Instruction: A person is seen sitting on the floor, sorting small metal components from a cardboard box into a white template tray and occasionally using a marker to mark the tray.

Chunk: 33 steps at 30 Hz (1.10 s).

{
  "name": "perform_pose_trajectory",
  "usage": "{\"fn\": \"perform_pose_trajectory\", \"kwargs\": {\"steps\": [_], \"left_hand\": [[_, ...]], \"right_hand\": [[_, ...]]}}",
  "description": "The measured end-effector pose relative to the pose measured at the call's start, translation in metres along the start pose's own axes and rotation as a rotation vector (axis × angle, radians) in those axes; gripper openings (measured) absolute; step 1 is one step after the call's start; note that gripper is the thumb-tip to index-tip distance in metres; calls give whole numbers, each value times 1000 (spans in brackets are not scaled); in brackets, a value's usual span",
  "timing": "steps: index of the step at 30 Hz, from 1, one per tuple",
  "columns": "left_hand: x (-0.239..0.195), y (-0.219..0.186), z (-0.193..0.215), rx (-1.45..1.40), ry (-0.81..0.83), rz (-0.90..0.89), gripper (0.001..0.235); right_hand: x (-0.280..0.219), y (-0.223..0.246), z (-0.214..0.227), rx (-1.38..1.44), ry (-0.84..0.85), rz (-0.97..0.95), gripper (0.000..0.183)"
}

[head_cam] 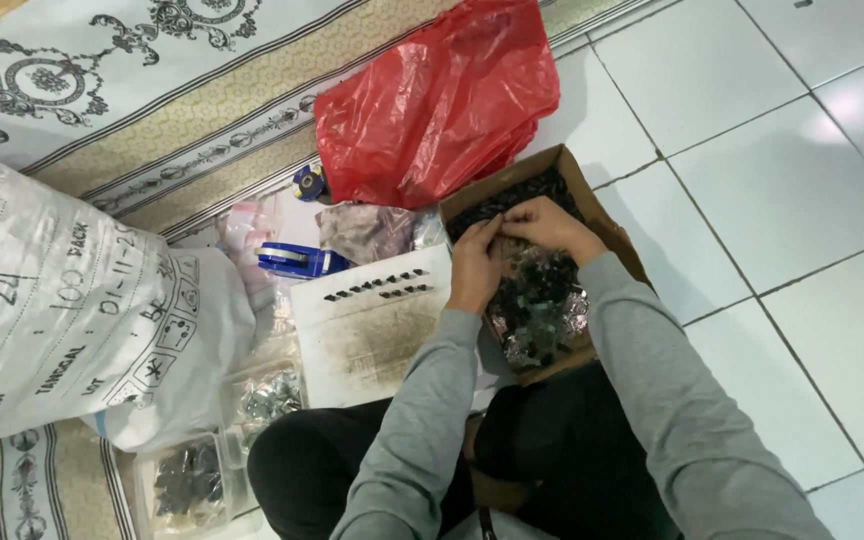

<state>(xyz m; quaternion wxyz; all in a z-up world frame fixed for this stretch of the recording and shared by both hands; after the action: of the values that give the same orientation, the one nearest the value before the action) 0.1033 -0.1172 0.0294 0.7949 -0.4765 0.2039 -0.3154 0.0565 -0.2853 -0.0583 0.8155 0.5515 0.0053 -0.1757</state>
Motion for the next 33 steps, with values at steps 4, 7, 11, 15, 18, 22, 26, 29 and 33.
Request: {"fn": "perform_pose_trajectory", "kwargs": {"steps": [4,7,11,15,18,22,26,29,33], "left_hand": [[-18,17,17,65,-220,-79,23],[-40,28,28,-194,-200,139,26],[-70,52,35,-294,-187,338,32],[-84,56,38,-429,-230,340,29],[-90,50,41,-432,-237,320,24],[-91,56,36,-492,-244,292,23],[-88,49,30,-621,-181,276,21],[-87,31,28,-744,-135,284,24],[-86,8,26,-710,-62,246,26]], "right_hand": [[9,-13,-18,167,-32,-79,32],[33,-71,-30,-148,-263,-93,28],[21,-36,-49,-286,-161,-14,39],[7,-33,-47,131,-299,-190,42],[15,-50,-46,-383,-181,-34,34],[1,-65,-30,-172,-313,-113,33],[-37,-5,-7,136,-316,-105,31],[-67,38,-3,526,-326,-16,25],[-96,49,-9,909,-357,241,22]]}}
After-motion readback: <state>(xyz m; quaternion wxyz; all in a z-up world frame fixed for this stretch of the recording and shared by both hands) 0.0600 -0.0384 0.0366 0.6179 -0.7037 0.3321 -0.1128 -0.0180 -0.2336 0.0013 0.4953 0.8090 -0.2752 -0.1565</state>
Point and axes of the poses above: each hand's wrist, its own x-axis towards the middle knuckle, its own z-axis out of the back of the hand, y = z × x, the point moved 5 cm from there along x, towards the middle knuckle, and after that the axes turned 8 degrees about z, right-handed, at the moved point
